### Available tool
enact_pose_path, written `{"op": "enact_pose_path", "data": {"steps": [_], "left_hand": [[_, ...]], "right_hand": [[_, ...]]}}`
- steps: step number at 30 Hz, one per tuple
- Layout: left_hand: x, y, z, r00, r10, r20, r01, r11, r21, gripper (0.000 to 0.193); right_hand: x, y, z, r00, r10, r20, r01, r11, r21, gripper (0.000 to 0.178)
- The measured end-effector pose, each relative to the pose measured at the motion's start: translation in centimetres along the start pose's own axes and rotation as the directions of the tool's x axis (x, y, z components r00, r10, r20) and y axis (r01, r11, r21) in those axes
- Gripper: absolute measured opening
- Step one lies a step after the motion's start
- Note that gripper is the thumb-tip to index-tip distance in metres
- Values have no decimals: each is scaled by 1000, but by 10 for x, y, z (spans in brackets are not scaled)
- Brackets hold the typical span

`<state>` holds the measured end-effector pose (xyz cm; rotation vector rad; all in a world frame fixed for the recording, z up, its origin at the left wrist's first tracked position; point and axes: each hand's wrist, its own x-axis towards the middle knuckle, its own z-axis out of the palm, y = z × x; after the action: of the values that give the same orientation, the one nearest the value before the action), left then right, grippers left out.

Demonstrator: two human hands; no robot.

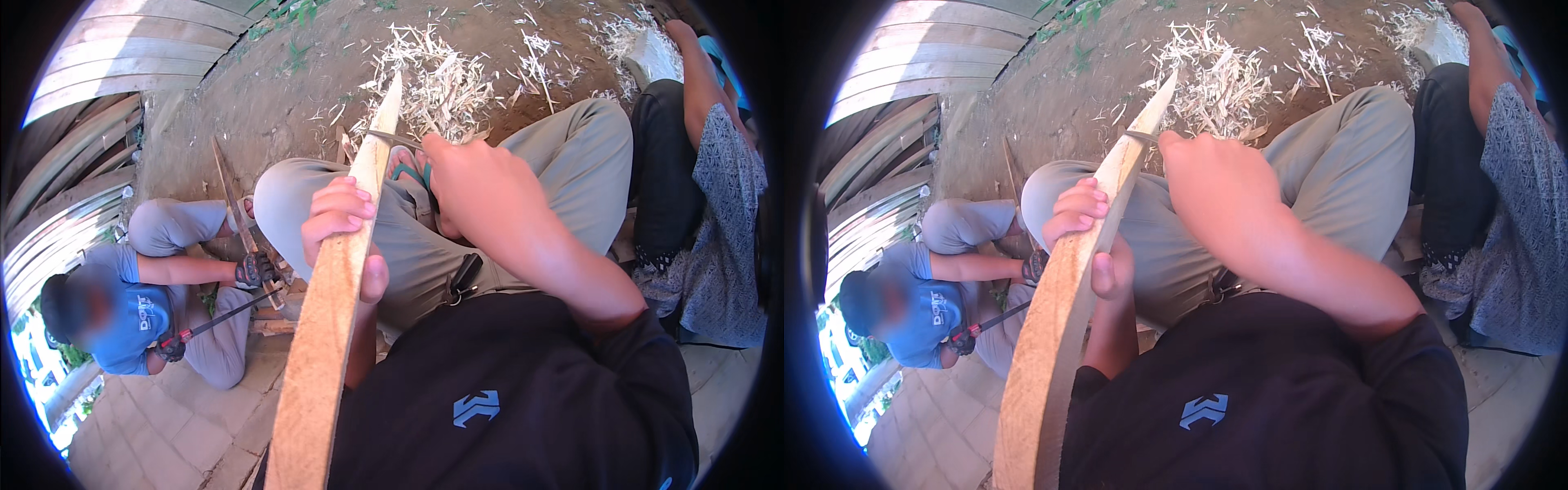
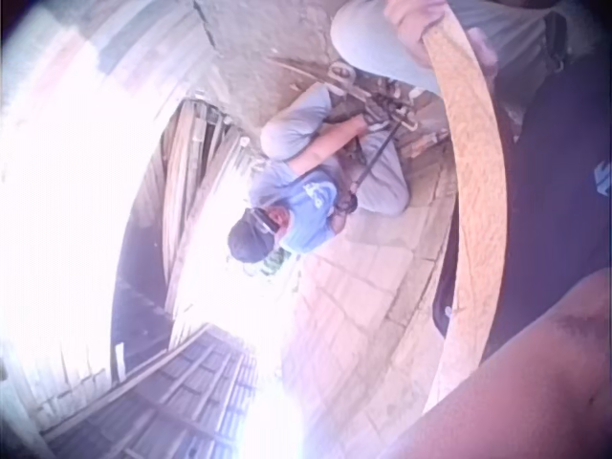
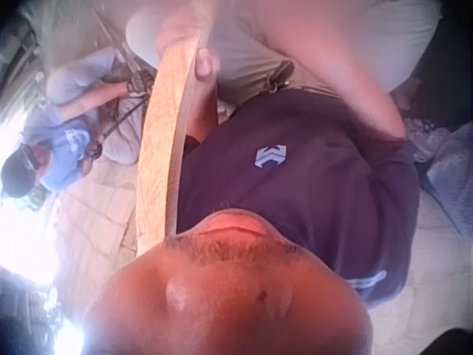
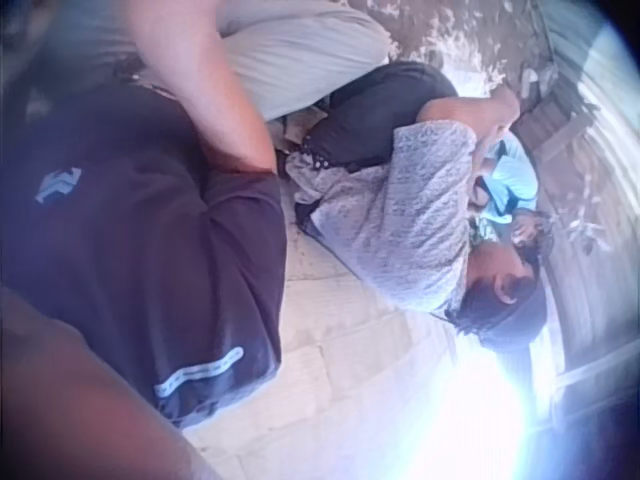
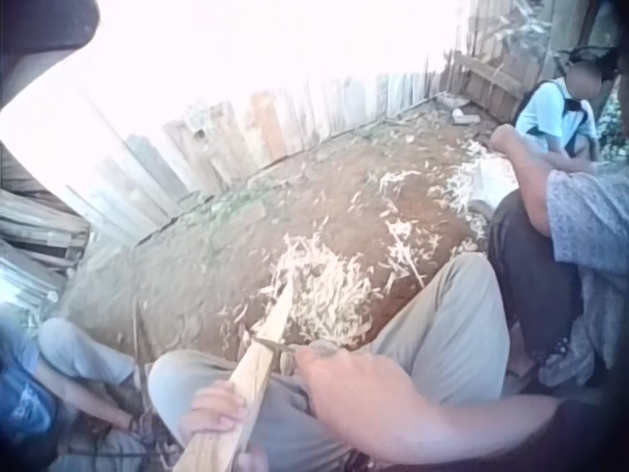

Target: The person sits on the ground and uses a small knife to shave and shape a long, thin piece of wood. They hold the wood with their left hand and carefully remove thin strips of material with the knife in their right hand, creating a pile of wood shavings on the ground.

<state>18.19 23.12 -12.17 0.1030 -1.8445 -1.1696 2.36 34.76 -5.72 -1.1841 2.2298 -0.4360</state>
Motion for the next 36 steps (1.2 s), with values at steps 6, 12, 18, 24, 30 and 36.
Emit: {"op": "enact_pose_path", "data": {"steps": [6,12,18,24,30,36], "left_hand": [[2,2,0,998,-33,47,33,999,11,42],[-1,-1,1,1000,-29,-13,29,1000,-7,43],[1,-5,1,1000,2,-17,-2,1000,-16,42],[1,-3,3,1000,-11,-28,10,1000,-21,42],[0,1,-2,999,-12,-32,12,1000,-6,43],[-1,-3,2,1000,-30,-4,30,999,-16,43]], "right_hand": [[3,1,5,1000,20,-15,-20,1000,-6,14],[1,2,7,997,41,-58,-40,999,28,14],[5,2,-4,998,70,3,-70,997,39,14],[7,6,1,997,75,31,-76,997,18,16],[8,6,6,999,35,13,-35,999,35,16],[3,7,-8,998,56,20,-57,998,26,17]]}}
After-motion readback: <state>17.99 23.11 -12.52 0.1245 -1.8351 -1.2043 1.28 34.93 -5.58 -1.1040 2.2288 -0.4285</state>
